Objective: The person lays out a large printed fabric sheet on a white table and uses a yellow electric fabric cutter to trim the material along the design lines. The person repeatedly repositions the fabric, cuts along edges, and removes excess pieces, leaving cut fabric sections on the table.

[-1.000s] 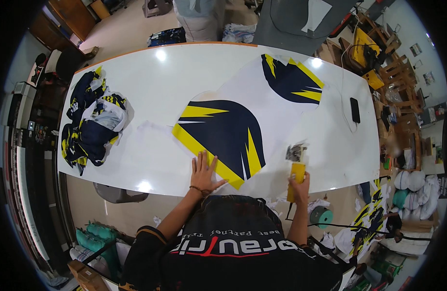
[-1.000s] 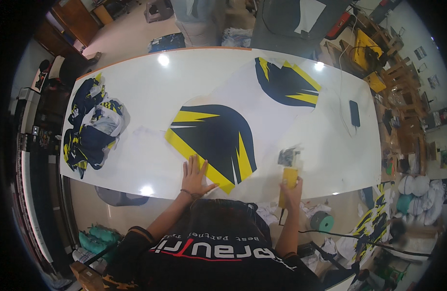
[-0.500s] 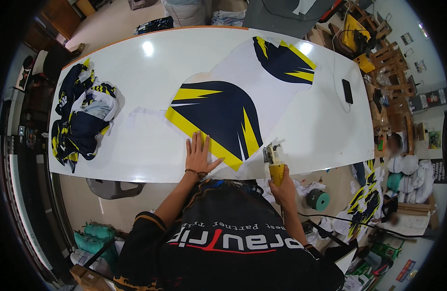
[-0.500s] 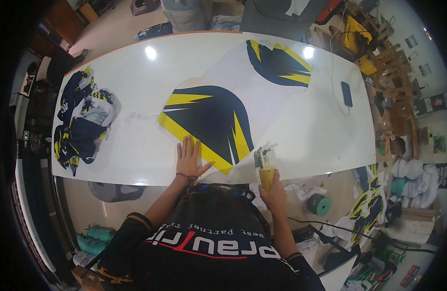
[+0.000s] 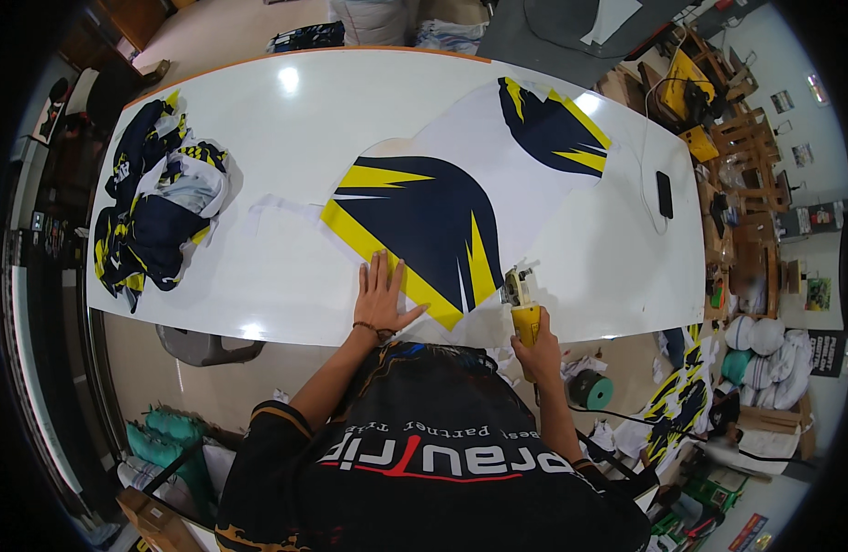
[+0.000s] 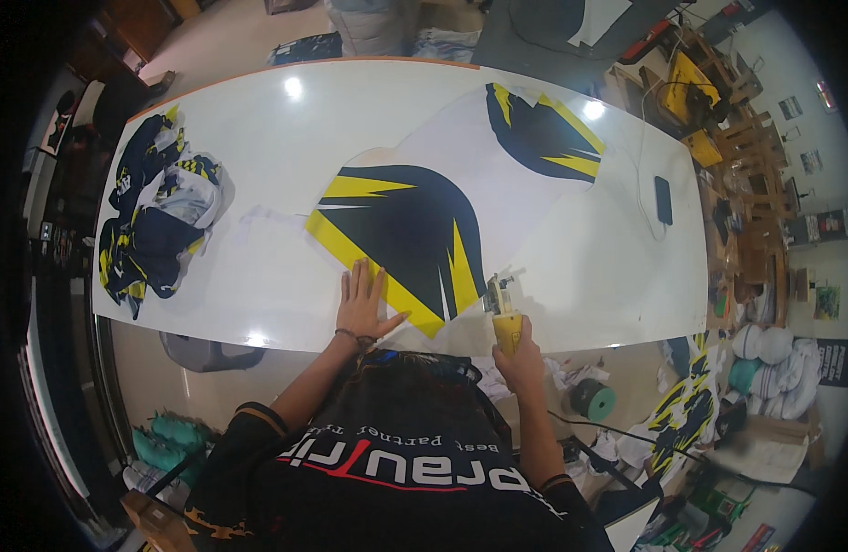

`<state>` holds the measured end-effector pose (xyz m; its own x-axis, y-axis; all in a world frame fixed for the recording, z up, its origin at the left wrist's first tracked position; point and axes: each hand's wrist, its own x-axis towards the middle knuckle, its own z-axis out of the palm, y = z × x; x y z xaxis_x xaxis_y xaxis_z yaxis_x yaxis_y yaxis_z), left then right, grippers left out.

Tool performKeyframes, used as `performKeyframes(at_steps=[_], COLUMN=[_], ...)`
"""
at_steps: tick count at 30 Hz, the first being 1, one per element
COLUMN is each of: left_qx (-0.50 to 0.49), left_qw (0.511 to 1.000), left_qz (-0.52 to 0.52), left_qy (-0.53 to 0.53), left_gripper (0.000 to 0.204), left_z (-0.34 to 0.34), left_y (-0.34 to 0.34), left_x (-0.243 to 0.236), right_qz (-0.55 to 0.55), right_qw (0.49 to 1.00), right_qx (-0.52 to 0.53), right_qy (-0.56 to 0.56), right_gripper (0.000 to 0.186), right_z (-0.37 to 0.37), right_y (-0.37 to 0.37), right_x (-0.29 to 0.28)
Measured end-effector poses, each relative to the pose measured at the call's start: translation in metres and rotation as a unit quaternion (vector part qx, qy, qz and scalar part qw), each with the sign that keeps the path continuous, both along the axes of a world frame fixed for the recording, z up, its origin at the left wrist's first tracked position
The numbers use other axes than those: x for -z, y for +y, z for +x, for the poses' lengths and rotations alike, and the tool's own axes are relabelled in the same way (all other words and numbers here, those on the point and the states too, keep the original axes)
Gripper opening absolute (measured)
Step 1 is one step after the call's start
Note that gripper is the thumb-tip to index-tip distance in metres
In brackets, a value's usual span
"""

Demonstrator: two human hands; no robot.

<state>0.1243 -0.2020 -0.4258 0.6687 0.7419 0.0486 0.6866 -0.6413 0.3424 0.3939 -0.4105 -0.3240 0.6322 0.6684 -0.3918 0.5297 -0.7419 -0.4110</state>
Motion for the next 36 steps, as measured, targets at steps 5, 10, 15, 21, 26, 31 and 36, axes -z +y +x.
performKeyframes(at_steps=[5,10,15,21,26,31,36], left_qx=[-0.005,-0.009,-0.015,-0.018,-0.021,-0.027,-0.036], left_qw=[1.0,1.0,0.999,0.999,0.998,0.998,0.997], left_qz=[-0.009,-0.018,-0.032,-0.044,-0.048,-0.052,-0.065], left_qy=[-0.007,-0.011,-0.015,-0.002,-0.021,-0.026,-0.006], left_gripper=[0.104,0.103,0.1,0.103,0.1,0.098,0.095], left_z=[0.0,0.0,-0.001,-0.001,-0.001,-0.001,0.0], left_y=[0.001,0.001,0.001,0.003,0.003,0.003,0.003], left_x=[0.002,0.002,0.001,-0.001,-0.005,-0.007,-0.006], right_qz=[0.008,-0.01,-0.021,-0.007,-0.023,-0.022,-0.024], right_qw=[1.0,1.0,1.0,1.0,0.999,0.998,0.993], right_qx=[0.002,0.001,0.006,-0.008,-0.028,-0.066,-0.119], right_qy=[-0.001,-0.017,-0.01,-0.004,-0.011,-0.007,-0.013], right_gripper=[0.09,0.084,0.086,0.087,0.086,0.084,0.084], right_z=[0.002,0.005,0.015,0.03,0.049,0.069,0.092], right_y=[0.013,0.031,0.053,0.079,0.108,0.134,0.159], right_x=[0.0,0.002,0.006,0.009,0.007,0.001,-0.001])
